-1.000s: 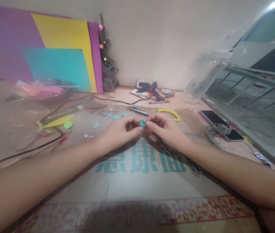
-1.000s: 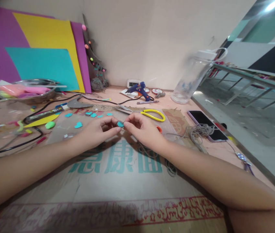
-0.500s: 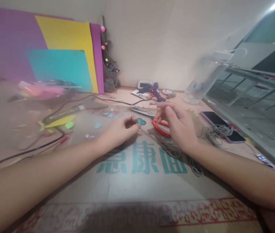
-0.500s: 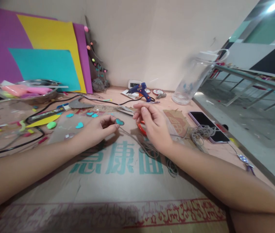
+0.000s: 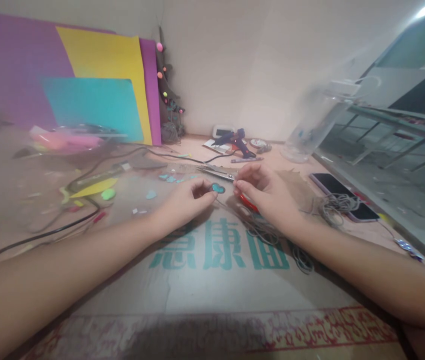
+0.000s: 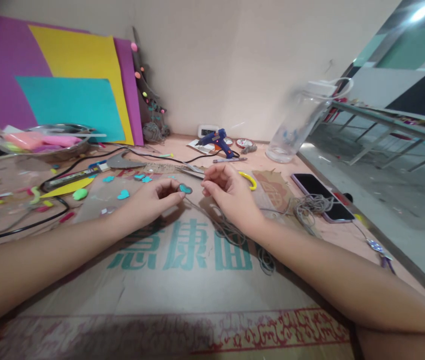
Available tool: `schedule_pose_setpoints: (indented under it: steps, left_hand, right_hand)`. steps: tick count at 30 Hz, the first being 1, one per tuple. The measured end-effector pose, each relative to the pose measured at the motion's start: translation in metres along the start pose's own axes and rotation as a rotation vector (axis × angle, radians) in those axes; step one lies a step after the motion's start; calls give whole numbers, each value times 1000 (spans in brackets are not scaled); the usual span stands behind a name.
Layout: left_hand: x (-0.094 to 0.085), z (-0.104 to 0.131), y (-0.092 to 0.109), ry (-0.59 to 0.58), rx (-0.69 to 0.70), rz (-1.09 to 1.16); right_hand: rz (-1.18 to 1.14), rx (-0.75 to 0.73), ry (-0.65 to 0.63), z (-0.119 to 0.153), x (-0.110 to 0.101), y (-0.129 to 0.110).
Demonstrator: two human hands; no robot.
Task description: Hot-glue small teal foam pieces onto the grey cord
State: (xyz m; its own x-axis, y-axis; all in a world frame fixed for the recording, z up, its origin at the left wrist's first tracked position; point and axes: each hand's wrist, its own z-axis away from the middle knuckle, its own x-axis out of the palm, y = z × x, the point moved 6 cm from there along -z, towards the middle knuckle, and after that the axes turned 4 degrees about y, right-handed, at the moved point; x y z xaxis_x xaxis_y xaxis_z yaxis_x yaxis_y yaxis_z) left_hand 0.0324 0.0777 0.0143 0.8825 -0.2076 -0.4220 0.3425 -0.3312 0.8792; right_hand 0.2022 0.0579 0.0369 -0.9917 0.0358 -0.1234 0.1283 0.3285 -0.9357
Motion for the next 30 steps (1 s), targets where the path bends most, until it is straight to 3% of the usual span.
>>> schedule_pose_setpoints:
  steps: [7,21,30]
  left_hand:
    - [1,-1,-1,-10,-25,11]
    - [2,0,-3,-31,-41,1]
    - [3,0,-4,-48,-28,2]
  right_hand:
    - [-7,-15,-66,3,5,-3]
    - [163,-132,-16,1,1,0]
    - [146,-50,-34,4,-2,11]
